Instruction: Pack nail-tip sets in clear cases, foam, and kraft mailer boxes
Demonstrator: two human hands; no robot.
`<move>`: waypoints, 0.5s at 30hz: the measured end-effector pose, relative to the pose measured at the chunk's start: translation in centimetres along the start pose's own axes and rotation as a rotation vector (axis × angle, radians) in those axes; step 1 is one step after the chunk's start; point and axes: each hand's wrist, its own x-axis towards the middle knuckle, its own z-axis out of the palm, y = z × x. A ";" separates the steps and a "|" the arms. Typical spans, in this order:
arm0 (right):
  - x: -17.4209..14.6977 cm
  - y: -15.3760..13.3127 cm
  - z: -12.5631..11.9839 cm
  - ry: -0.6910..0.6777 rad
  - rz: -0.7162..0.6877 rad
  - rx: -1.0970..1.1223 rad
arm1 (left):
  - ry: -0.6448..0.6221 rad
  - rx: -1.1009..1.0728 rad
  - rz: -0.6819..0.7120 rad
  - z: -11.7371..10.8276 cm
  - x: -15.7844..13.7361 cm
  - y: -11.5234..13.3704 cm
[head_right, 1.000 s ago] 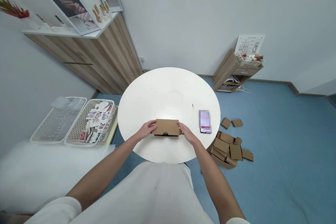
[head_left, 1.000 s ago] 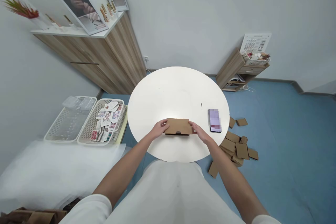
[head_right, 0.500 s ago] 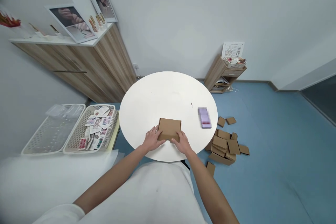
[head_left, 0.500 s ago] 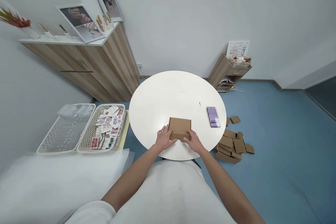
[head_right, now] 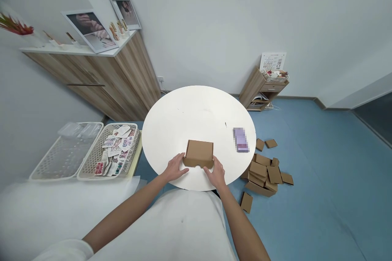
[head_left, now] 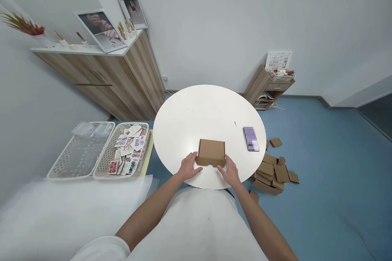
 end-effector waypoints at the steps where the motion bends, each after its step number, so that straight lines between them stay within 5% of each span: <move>1: -0.1 0.1 0.3 -0.007 -0.002 0.001 | -0.010 -0.034 0.006 0.1 -0.1 0.0; 7: -0.2 -0.1 0.2 -0.103 -0.060 -0.042 | 0.051 -0.231 0.084 -0.2 -0.3 0.4; 15: 1.4 -1.9 -3.2 -0.098 -0.181 0.157 | 0.210 -0.187 0.044 -2.9 1.3 1.1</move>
